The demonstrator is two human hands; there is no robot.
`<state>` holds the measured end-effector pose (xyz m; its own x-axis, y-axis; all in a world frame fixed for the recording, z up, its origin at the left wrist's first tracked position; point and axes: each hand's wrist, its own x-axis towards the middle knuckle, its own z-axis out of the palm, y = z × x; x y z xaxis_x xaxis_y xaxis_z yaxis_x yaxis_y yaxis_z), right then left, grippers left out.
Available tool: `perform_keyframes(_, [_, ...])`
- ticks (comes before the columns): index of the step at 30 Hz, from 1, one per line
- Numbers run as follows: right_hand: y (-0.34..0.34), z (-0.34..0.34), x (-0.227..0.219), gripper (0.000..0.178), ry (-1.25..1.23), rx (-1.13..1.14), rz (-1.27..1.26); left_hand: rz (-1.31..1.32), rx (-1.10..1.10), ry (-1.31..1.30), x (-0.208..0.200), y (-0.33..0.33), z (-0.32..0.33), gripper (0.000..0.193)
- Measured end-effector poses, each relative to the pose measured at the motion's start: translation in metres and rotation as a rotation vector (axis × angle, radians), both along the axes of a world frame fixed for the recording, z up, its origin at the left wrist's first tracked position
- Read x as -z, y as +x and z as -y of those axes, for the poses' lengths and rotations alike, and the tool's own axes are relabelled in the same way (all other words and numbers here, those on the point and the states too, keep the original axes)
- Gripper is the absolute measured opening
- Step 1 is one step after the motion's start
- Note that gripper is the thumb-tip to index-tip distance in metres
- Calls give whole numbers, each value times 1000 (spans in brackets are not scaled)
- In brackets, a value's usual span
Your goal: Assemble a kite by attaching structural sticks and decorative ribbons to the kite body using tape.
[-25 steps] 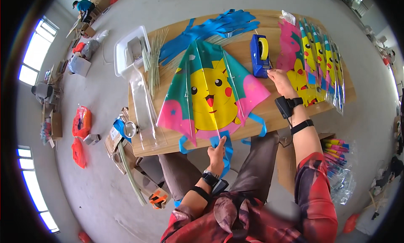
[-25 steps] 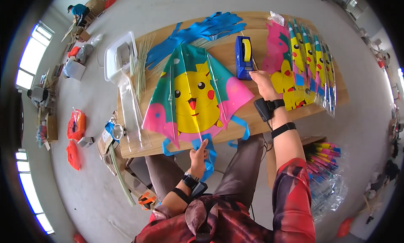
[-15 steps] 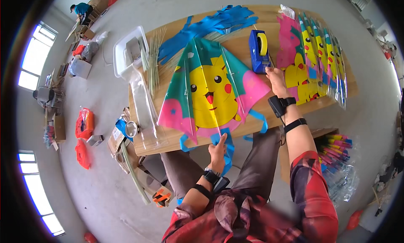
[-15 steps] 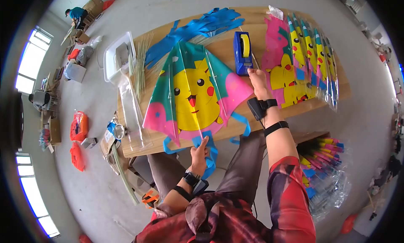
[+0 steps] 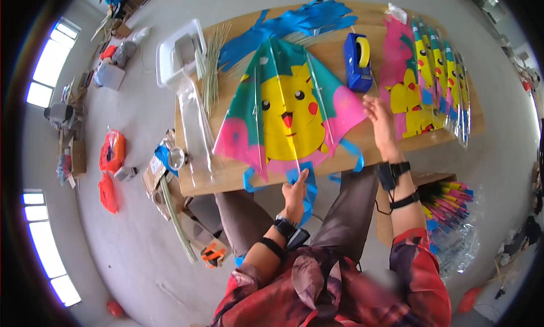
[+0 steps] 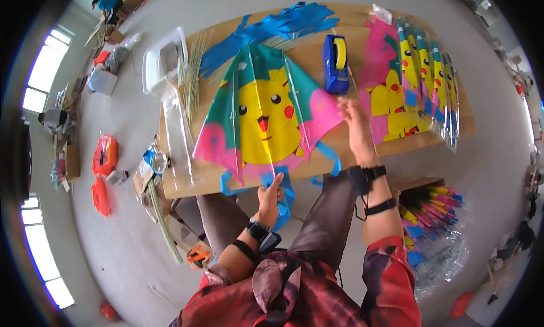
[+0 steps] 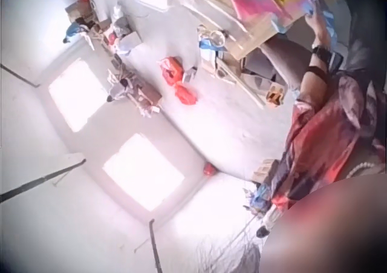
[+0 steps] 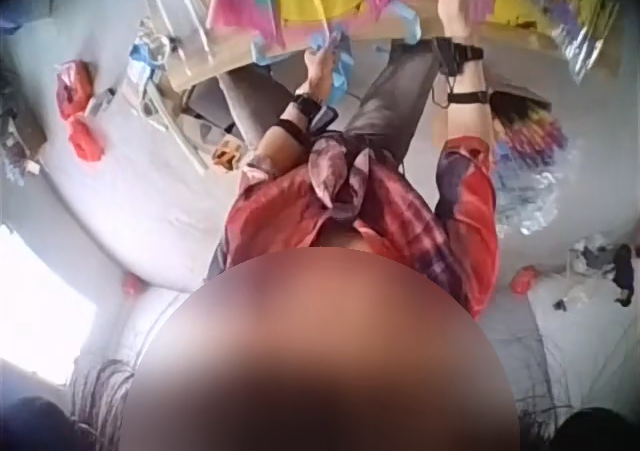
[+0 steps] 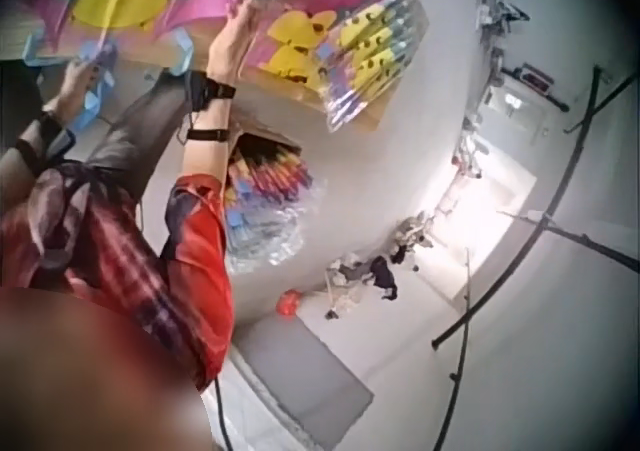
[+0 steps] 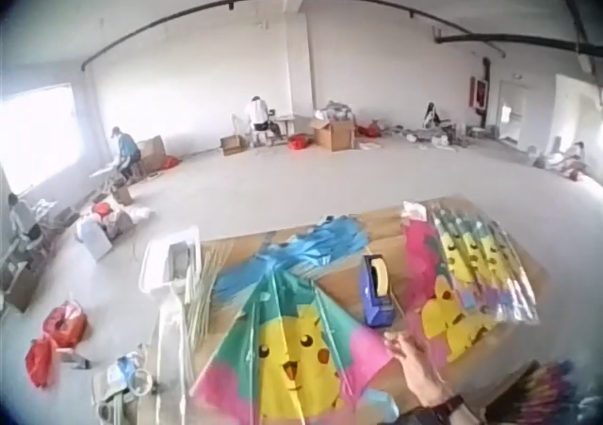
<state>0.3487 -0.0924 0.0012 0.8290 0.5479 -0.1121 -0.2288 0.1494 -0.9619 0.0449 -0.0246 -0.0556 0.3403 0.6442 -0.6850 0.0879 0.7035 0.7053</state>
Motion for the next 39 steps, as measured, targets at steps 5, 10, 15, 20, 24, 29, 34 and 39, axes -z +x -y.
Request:
perform_keyframes(5, [-108, -4, -12, 37, -175, -470, -100, -56, -1, -20, 0, 5, -1, 41])
perform_keyframes(10, [-150, -10, 11, 32, -260, -542, -370, -47, 24, 14, 2, 6, -1, 41])
perform_keyframes(15, [-161, -13, 22, 32, -355, -525, -376, -16, 1, 18, 5, 2, 0, 40])
perform_keyframes(20, [-163, -13, 30, 33, -376, -518, -379, -33, 1, 20, 5, 2, 0, 40])
perform_keyframes(24, [-168, -17, 36, 33, -404, -462, -271, -31, -4, 19, 5, 2, 0, 42])
perform_keyframes(29, [-170, -15, 50, 34, -459, -429, -61, -11, -8, 13, -1, 4, 0, 40])
perform_keyframes(34, [-175, -13, 53, 33, -436, -399, -14, -75, 28, 15, -3, 4, -1, 43])
perform_keyframes(39, [-179, -11, 55, 33, -413, -377, 39, 10, 48, 27, 2, -3, 0, 45])
